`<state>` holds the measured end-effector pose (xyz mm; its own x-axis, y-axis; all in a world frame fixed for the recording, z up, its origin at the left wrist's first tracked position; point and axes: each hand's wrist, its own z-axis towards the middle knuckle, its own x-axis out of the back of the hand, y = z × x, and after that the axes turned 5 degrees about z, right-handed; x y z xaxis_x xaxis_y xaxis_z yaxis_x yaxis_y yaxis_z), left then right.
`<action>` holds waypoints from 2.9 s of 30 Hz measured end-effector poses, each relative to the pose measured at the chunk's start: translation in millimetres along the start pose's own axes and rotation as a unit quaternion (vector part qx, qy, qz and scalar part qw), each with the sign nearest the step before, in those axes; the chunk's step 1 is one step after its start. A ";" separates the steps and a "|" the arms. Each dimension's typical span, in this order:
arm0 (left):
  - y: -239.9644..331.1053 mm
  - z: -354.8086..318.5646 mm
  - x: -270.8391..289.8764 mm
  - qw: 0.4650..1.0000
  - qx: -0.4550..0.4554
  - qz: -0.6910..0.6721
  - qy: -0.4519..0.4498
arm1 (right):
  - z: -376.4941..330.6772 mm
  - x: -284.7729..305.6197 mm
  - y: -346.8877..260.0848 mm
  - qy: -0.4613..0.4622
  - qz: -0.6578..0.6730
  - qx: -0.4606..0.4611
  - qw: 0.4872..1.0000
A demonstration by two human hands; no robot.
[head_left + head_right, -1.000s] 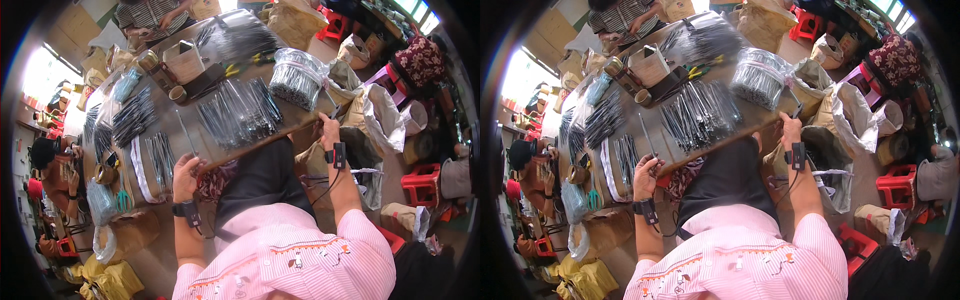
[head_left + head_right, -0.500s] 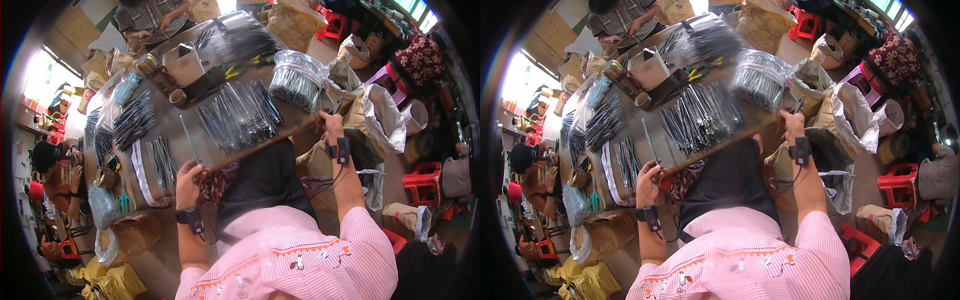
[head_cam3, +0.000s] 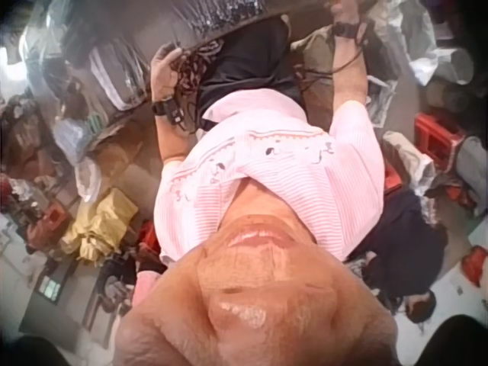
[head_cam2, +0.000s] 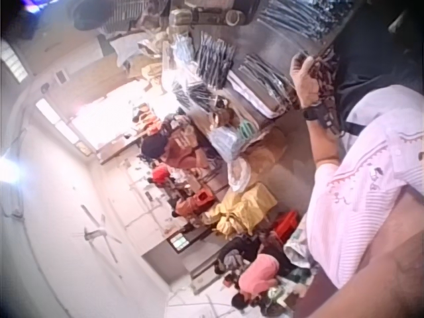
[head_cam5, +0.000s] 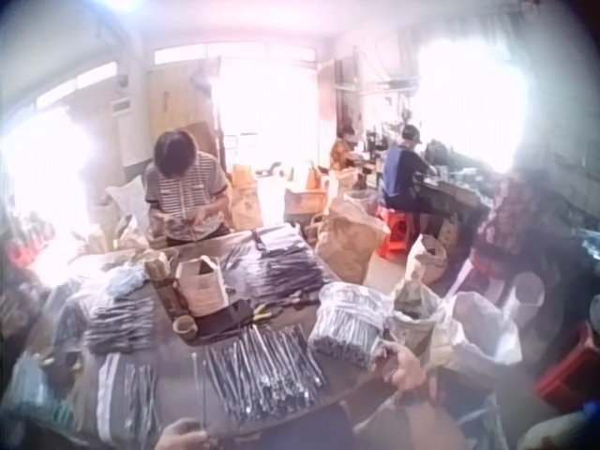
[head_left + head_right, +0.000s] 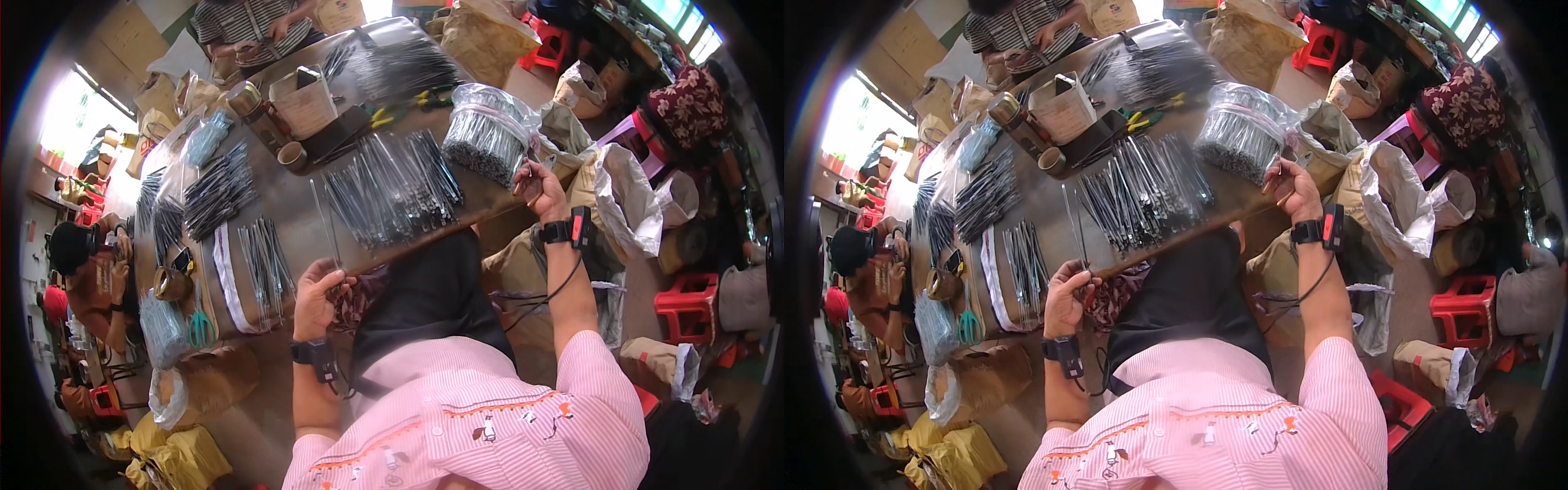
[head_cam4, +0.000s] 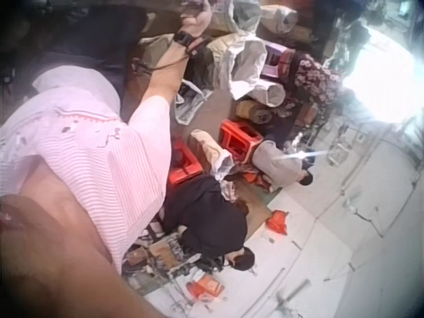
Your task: The person repeatedly picks up thin metal rods from a table, uses pliers to trim or bend the ends, and places the finished pieces back on the table. The process is continuous and repetitive throughout the clip.
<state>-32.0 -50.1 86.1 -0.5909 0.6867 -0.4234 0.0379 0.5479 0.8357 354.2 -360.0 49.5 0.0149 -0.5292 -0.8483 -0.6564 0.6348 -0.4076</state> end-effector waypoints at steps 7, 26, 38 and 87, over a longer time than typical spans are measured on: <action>-5.1 -3.6 -6.9 0.999 0.030 0.001 0.010 | -46.9 -10.4 34.4 0.047 -0.155 0.029 0.986; -4.8 -20.3 -102.2 0.984 -0.038 0.103 -0.142 | -151.8 -119.1 143.1 -0.145 -0.316 0.102 0.932; 0.4 -20.1 -103.8 0.978 -0.073 0.137 -0.139 | -158.6 -112.7 168.1 -0.150 -0.417 0.059 0.894; -42.8 -10.9 -89.5 0.981 0.141 0.008 -0.134 | -156.4 -104.6 187.9 -0.052 -0.385 0.025 0.921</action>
<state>10.4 -140.2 92.1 -0.3576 0.7764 -0.5190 0.2900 0.6206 0.7285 111.3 -273.4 114.5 0.5348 -0.7789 -0.3276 -0.3856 0.1200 -0.9148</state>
